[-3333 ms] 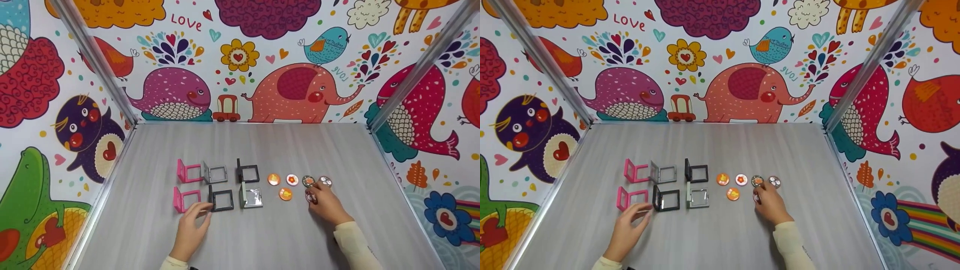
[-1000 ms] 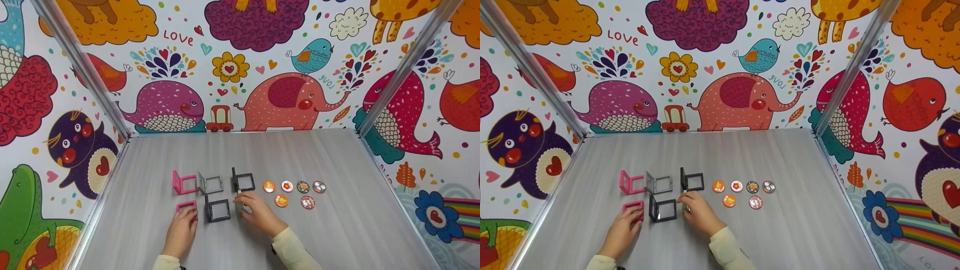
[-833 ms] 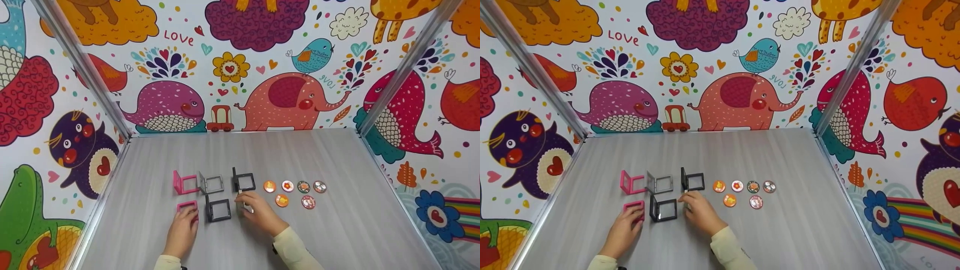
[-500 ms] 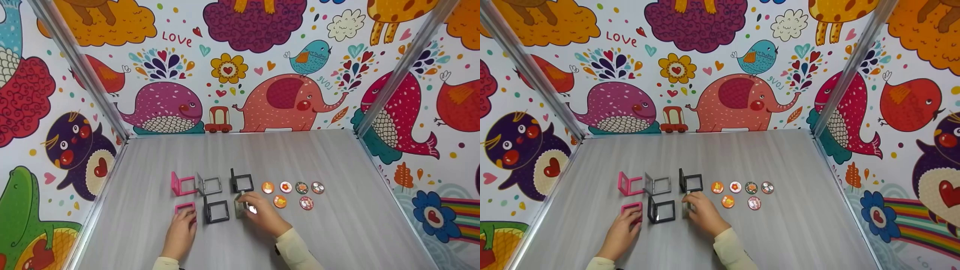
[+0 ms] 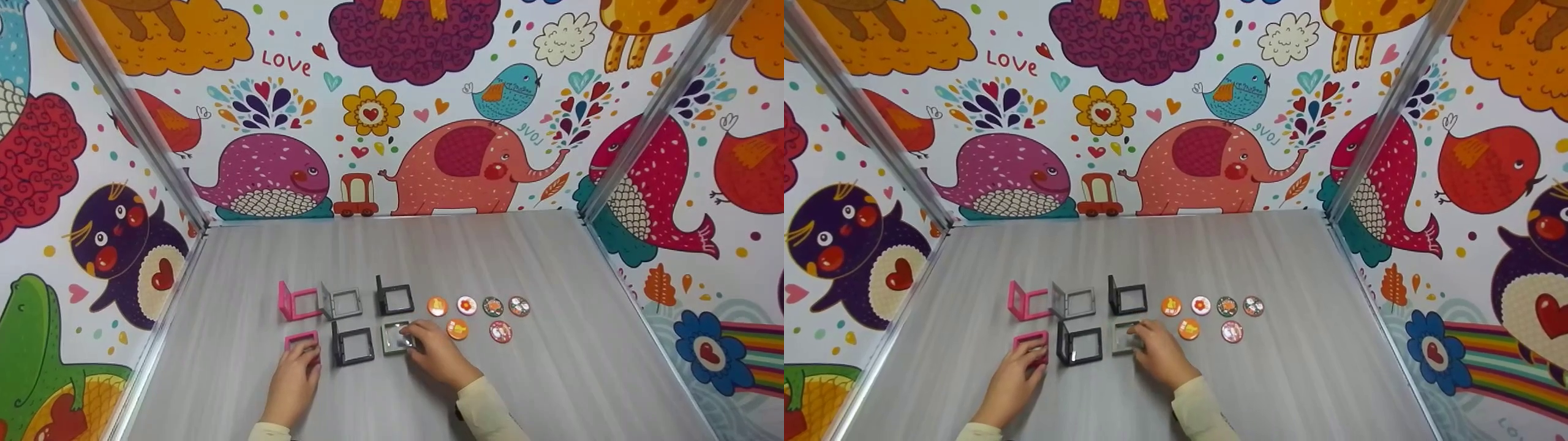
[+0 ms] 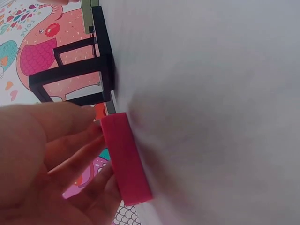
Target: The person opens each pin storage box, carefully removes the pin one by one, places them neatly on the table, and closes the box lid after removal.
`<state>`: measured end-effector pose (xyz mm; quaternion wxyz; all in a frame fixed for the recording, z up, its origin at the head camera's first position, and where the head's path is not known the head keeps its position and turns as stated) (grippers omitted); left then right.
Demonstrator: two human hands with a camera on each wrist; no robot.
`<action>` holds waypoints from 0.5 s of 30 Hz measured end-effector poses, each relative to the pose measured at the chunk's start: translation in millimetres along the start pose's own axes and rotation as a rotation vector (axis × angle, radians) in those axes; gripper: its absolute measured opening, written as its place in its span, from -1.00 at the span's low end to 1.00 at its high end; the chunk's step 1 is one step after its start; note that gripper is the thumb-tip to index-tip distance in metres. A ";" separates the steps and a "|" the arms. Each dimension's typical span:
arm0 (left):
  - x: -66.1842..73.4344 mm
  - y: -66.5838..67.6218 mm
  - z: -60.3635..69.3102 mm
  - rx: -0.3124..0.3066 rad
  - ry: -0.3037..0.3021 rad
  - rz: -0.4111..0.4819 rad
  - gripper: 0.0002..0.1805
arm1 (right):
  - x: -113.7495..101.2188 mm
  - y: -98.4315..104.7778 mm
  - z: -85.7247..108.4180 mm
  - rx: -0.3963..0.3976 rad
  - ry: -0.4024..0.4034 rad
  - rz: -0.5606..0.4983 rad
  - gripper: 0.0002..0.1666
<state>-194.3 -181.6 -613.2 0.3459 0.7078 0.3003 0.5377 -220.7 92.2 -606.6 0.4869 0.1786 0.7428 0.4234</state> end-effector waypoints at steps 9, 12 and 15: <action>2.7 1.6 -2.7 0.001 -0.001 0.002 -0.68 | 3.9 -5.0 -0.9 -0.096 -0.077 0.017 -0.61; 13.1 9.2 -2.9 0.078 -0.025 0.016 -0.66 | 2.3 -5.1 -0.5 -0.121 -0.084 0.024 -0.58; 30.6 18.0 -2.0 0.185 -0.093 0.048 -0.62 | 2.0 -5.5 0.3 -0.138 -0.093 0.031 -0.56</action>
Point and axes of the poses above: each hand's wrist, its own z-axis away from the middle knuckle, its own y-axis out of the back of the hand, x = y × z, the point moved 10 cm from there along -z, towards the middle knuckle, and after that the axes turned 4 degrees about -x, right-handed, at the moved point
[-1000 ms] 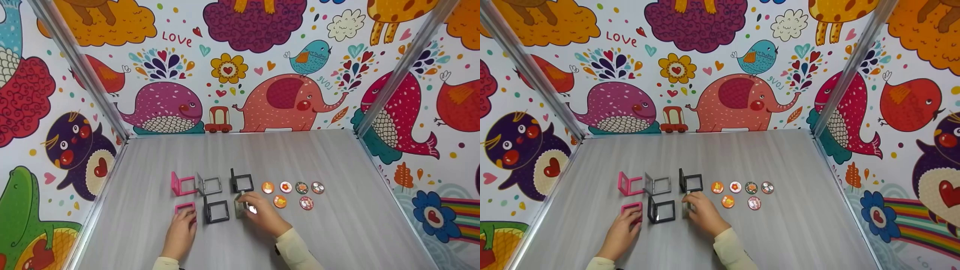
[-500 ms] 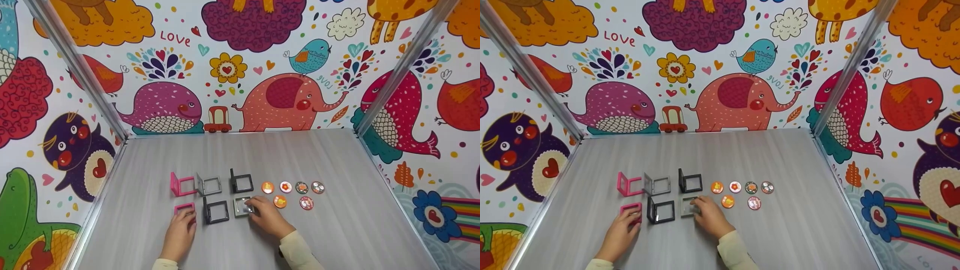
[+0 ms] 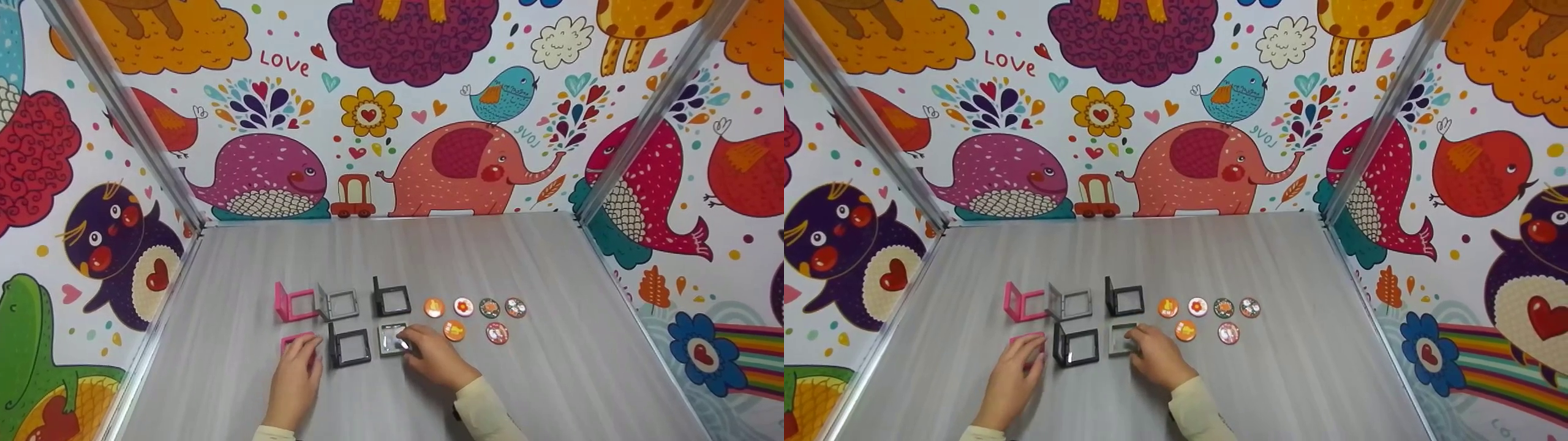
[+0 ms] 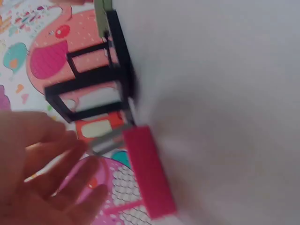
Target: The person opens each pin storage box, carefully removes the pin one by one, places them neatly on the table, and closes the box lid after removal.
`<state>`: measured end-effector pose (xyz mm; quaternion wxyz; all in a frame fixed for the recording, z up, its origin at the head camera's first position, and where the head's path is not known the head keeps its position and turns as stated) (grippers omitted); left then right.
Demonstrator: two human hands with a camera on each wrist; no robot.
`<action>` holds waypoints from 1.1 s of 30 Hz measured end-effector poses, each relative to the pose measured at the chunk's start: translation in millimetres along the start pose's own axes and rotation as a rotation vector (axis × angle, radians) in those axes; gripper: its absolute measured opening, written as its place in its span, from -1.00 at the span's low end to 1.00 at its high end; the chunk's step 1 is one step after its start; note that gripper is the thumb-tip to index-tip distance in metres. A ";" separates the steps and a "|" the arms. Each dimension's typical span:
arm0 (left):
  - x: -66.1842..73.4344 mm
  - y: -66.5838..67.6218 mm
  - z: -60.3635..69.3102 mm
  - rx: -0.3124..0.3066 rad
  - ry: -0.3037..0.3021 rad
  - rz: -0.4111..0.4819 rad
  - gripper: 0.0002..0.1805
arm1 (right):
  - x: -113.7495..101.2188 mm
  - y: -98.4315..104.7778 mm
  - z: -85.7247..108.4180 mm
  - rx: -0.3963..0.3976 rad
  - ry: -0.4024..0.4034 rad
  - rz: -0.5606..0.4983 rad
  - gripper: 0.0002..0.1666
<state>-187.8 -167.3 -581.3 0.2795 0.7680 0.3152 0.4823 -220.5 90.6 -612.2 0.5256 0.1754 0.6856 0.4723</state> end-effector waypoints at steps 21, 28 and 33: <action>41.1 -52.4 -4.7 -0.171 -0.144 0.040 -0.65 | -0.3 -0.5 0.3 0.009 0.020 0.030 -0.58; 43.7 -83.2 0.1 -0.369 -0.132 -0.021 -0.54 | 1.7 -3.2 -1.1 -0.003 0.014 0.013 -0.57; 43.0 -89.1 -2.8 -0.431 -0.122 -0.009 -0.49 | 3.1 -2.6 -0.6 -0.007 0.004 0.007 -0.57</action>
Point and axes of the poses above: each hand's wrist, its own z-axis away from the middle knuckle, its own y-axis out of the back of the hand, x = y × z, the point moved 10 cm from there along -z, towards the middle knuckle, and after that the axes turned 4 degrees about -x, right-handed, at the moved point
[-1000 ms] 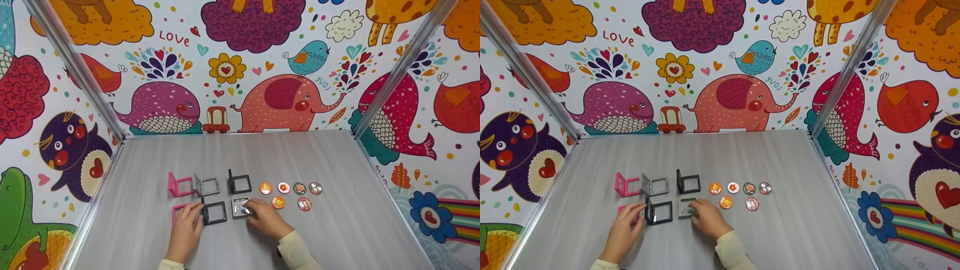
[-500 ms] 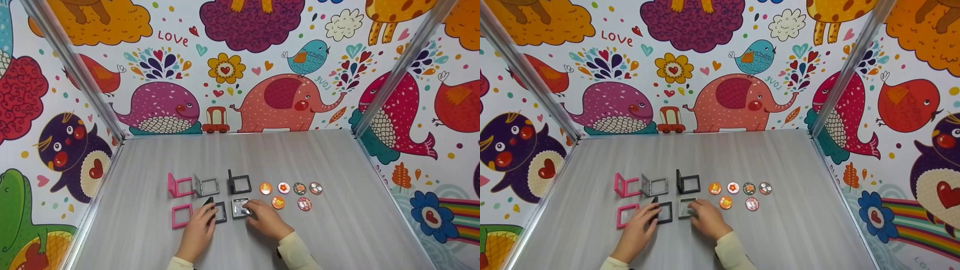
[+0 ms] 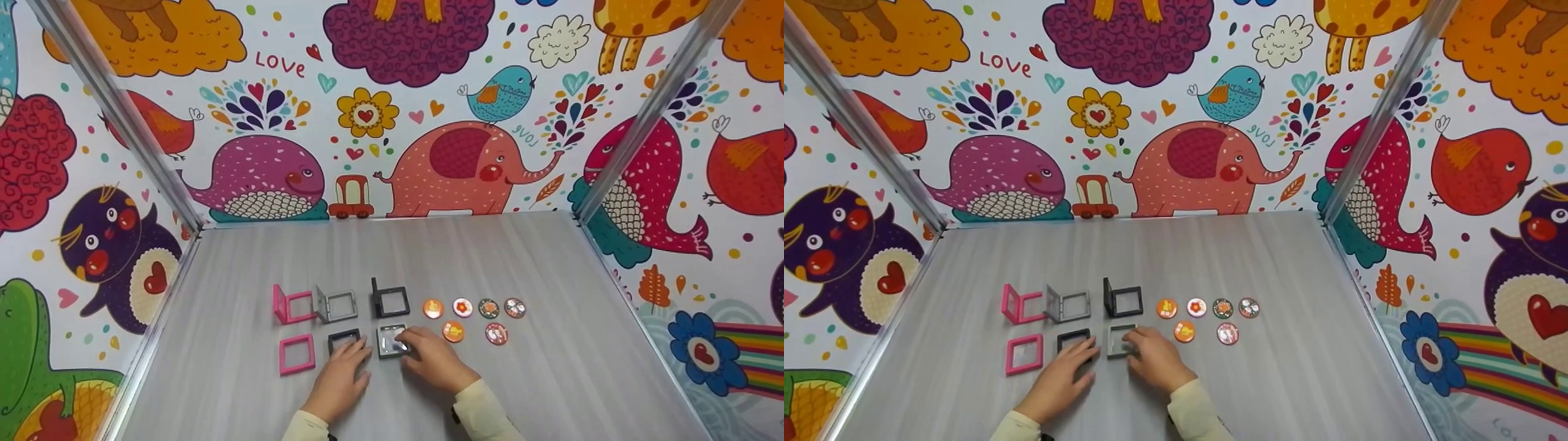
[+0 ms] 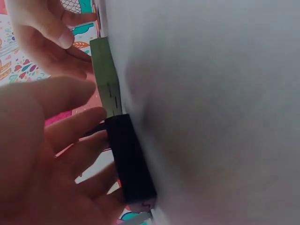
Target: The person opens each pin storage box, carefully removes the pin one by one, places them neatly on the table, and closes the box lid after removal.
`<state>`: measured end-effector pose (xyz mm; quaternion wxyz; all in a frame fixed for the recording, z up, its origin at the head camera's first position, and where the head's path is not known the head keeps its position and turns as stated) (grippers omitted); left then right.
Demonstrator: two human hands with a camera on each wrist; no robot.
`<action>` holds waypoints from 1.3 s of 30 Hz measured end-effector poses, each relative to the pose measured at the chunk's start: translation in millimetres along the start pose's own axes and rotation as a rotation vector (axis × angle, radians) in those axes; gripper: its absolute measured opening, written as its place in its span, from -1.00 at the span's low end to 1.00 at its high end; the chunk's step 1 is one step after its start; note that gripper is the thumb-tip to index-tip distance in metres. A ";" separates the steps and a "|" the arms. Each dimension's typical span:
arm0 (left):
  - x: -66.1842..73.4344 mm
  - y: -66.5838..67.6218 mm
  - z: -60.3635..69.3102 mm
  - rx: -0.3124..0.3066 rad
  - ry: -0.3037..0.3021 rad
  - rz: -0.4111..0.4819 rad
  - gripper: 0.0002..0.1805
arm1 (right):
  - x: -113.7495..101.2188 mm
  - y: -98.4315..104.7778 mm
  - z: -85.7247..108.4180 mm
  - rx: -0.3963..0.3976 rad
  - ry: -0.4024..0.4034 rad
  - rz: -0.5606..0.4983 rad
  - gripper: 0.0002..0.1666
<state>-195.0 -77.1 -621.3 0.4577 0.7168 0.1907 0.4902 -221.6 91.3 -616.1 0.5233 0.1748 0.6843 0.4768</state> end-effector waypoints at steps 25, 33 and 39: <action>-14.7 -10.8 -3.2 -0.161 0.035 0.231 -0.41 | -51.1 14.8 -71.4 -0.005 0.159 0.132 -0.33; -18.8 -13.2 -3.1 -0.182 0.061 0.253 -0.42 | -34.9 5.6 -71.0 0.000 0.147 0.046 -0.41; -16.5 -10.0 -3.7 -0.160 0.051 0.242 -0.43 | -27.9 15.5 -63.6 0.030 0.122 0.053 -0.46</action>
Point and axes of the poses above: each hand's wrist, its own z-axis away from the middle knuckle, its own y-axis out of the back of the hand, x = y × z, the point moved 10 cm from there along -z, towards the middle knuckle, and after that the axes turned 4 degrees about -x, right-handed, at the moved point
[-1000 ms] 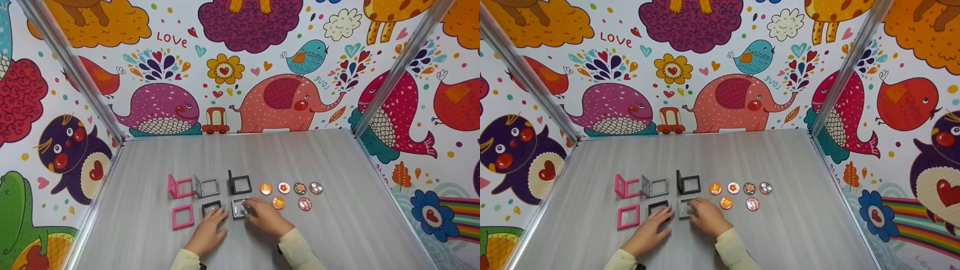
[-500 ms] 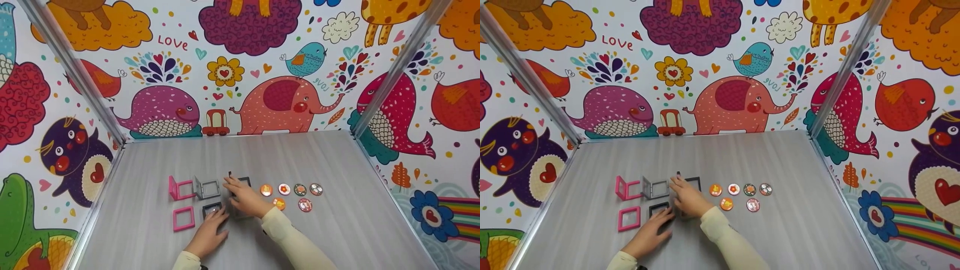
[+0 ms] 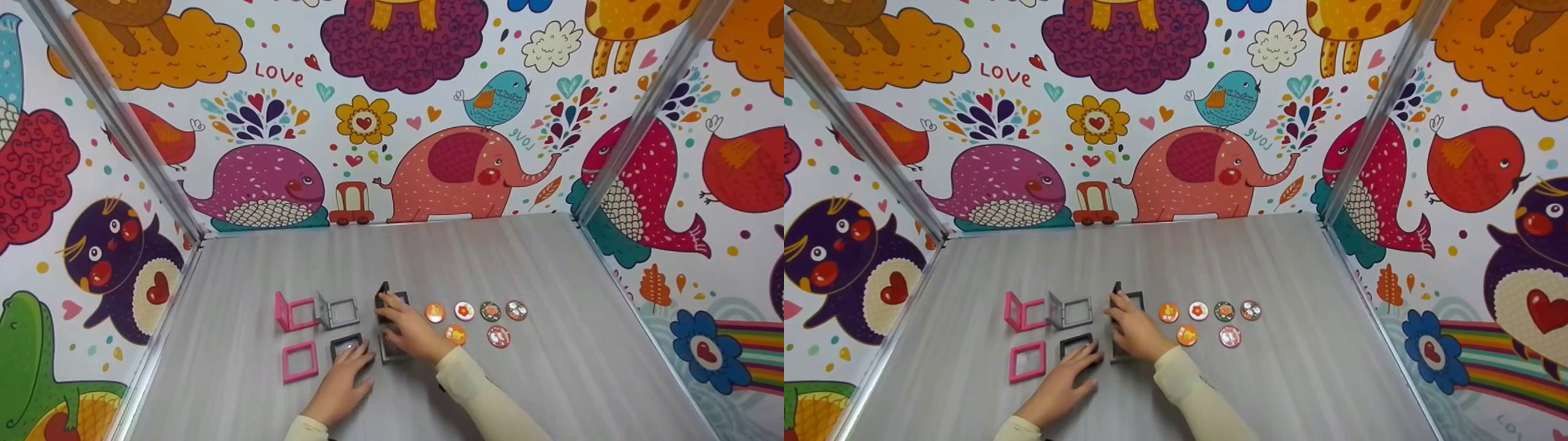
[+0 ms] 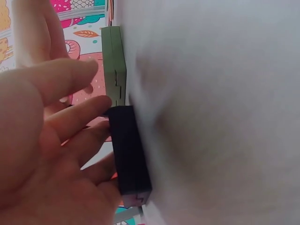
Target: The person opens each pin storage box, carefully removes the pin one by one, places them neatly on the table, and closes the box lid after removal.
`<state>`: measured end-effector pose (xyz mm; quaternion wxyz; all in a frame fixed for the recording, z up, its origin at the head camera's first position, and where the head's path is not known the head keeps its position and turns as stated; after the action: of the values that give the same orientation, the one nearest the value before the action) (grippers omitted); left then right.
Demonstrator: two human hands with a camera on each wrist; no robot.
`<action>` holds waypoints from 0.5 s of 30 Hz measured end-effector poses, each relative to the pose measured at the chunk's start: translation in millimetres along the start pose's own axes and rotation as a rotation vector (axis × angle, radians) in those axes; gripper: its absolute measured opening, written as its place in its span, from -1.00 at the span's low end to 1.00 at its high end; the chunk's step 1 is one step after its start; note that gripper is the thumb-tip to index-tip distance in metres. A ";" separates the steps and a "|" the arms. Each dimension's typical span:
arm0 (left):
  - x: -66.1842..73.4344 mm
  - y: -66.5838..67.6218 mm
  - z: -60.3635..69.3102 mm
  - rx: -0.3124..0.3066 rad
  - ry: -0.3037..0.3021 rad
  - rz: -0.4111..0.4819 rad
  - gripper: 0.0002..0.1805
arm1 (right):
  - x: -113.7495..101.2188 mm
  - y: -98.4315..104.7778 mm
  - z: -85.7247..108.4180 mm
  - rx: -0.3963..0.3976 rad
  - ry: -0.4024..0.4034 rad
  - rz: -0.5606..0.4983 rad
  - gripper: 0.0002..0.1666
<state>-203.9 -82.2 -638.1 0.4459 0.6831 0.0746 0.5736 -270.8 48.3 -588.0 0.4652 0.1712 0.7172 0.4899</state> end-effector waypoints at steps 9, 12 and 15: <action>3.5 3.9 3.1 0.064 -0.021 -0.039 -0.46 | 10.9 -8.4 11.2 -0.032 -0.057 0.155 -0.44; 2.9 2.5 2.4 0.056 -0.011 -0.017 -0.46 | 14.7 -16.5 13.7 -0.093 -0.092 0.167 -0.40; 3.7 3.3 0.2 0.053 -0.007 0.002 -0.50 | 18.5 -18.8 14.3 -0.122 -0.128 0.165 -0.38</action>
<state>-203.8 -82.0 -633.1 0.4272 0.6969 0.0877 0.5693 -264.4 60.4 -614.6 0.4776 0.2321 0.6382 0.5574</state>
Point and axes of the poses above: each hand's wrist, its own z-axis away from the middle knuckle, its own y-axis out of the back of the hand, x = y × z, the point moved 10 cm from there along -z, towards the middle knuckle, and after that the axes turned 4 degrees about -x, right-handed, at the moved point
